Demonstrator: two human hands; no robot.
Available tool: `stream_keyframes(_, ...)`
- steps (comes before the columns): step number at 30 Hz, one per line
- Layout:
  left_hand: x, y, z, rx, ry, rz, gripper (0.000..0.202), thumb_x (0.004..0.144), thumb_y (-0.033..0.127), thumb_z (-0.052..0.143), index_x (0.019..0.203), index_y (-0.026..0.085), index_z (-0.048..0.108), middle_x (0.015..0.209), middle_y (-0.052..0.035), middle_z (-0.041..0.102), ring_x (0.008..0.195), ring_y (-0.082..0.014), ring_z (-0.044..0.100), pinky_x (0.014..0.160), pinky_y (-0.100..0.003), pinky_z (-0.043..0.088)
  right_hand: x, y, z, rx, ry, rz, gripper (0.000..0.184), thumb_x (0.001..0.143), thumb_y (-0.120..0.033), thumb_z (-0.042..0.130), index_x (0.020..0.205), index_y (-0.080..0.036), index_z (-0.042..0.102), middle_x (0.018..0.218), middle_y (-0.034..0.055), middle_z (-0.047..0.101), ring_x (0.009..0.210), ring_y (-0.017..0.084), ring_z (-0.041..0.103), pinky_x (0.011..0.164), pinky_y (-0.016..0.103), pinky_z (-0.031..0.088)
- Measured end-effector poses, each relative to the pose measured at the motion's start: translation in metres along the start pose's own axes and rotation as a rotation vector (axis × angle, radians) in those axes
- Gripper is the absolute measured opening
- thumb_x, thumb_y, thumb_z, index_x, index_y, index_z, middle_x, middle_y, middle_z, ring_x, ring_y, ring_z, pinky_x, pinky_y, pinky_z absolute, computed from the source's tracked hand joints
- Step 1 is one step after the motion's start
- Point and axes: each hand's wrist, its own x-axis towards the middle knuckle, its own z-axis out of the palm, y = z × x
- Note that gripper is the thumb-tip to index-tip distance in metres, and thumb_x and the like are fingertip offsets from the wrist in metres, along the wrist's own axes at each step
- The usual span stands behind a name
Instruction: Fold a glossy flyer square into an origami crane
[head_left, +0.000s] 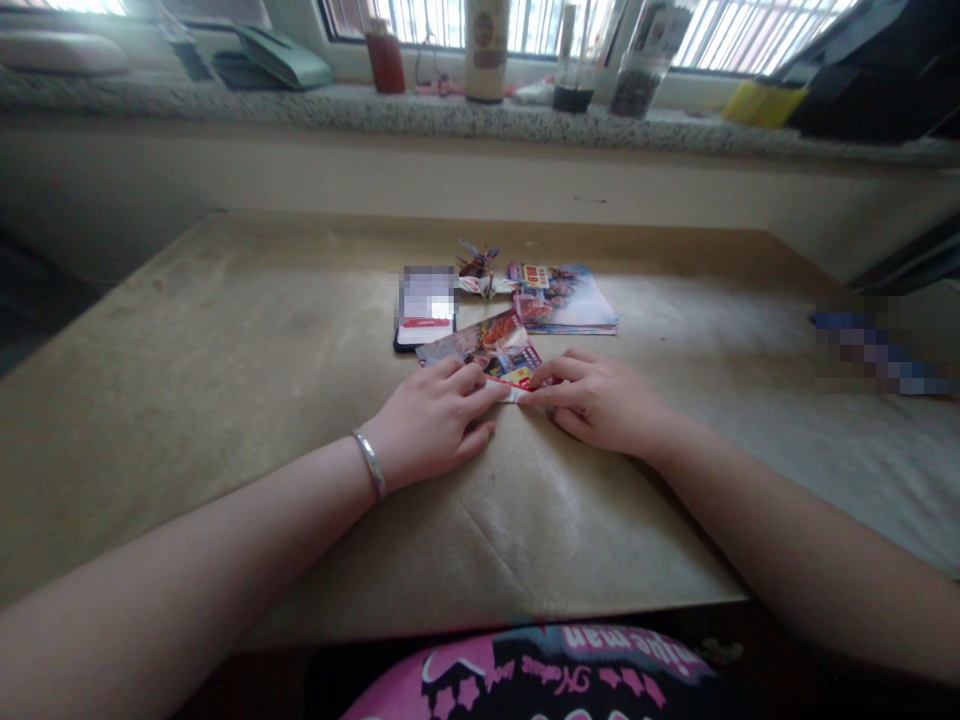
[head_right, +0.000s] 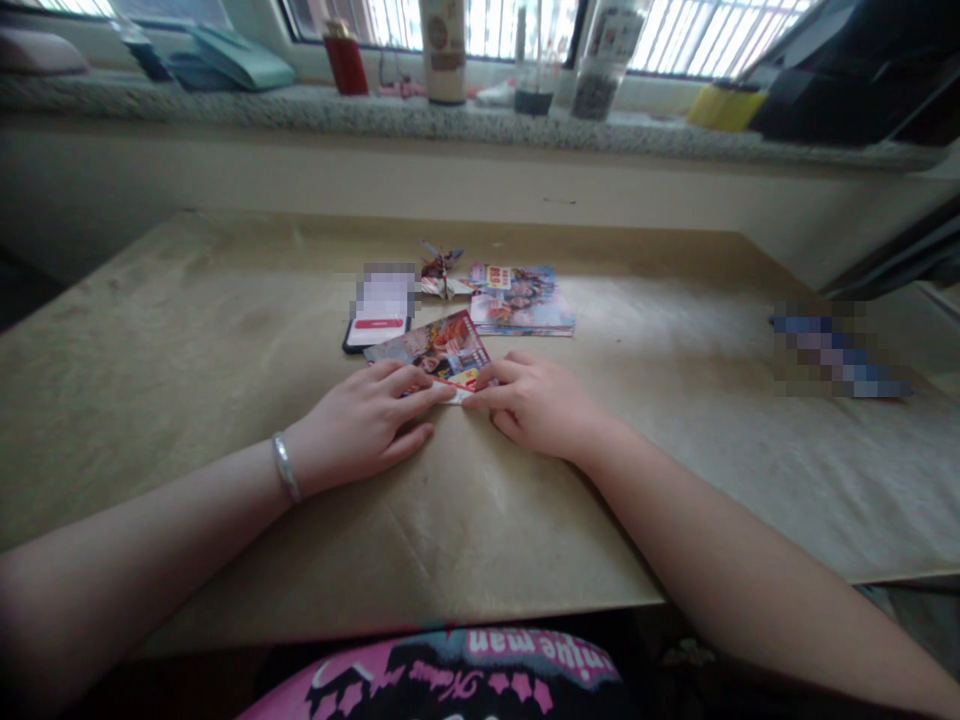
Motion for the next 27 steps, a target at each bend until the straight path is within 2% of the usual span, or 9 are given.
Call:
stream_keyframes(6,-0.001,0.000,-0.001,-0.002,-0.006,0.009,0.043,0.094,0.039,0.040,0.130,0.021,0.054,0.117,-0.0104,0.058,0.108,-0.0268,0.050,0.098,-0.043,0.043,0.003,-0.001,0.005,-0.022,0.040,-0.046,0.038,0.082,-0.014,0.051,0.111,-0.030,0.071,0.104,0.0052,0.067,0.086,0.019,0.056,0.076,0.033,0.046)
stream_keyframes(13,-0.001,-0.001,-0.002,0.011,-0.020,0.028,0.045,0.095,0.040,0.039,0.130,0.017,0.053,0.120,-0.0107,0.058,0.109,-0.0269,0.050,0.099,-0.042,0.042,0.007,-0.003,0.006,-0.075,0.012,-0.106,0.039,0.084,-0.016,0.050,0.118,-0.026,0.067,0.109,0.0074,0.066,0.095,0.022,0.055,0.080,0.035,0.045)
stream_keyframes(18,-0.004,-0.005,-0.006,-0.005,-0.043,0.075,0.049,0.092,0.044,0.042,0.135,0.021,0.049,0.120,-0.0105,0.057,0.109,-0.0272,0.050,0.099,-0.042,0.041,0.006,0.000,0.006,-0.042,0.042,-0.087,0.038,0.088,-0.016,0.045,0.114,-0.030,0.069,0.105,0.0054,0.068,0.088,0.019,0.055,0.077,0.033,0.045)
stream_keyframes(24,-0.008,-0.010,-0.011,0.000,-0.092,0.127,0.055,0.092,0.049,0.042,0.142,0.026,0.040,0.124,-0.0111,0.053,0.113,-0.0281,0.048,0.101,-0.044,0.039,0.005,-0.002,0.003,-0.009,0.055,-0.058,0.041,0.083,-0.009,0.048,0.109,-0.029,0.072,0.103,0.0052,0.068,0.087,0.018,0.056,0.076,0.032,0.046)
stream_keyframes(27,-0.008,-0.010,-0.012,0.004,-0.105,0.132,0.054,0.092,0.050,0.042,0.140,0.026,0.043,0.125,-0.0113,0.053,0.113,-0.0281,0.048,0.101,-0.044,0.040,0.005,-0.002,0.003,0.001,0.050,-0.045,0.041,0.081,-0.008,0.048,0.107,-0.029,0.073,0.103,0.0053,0.069,0.087,0.018,0.057,0.076,0.032,0.046)
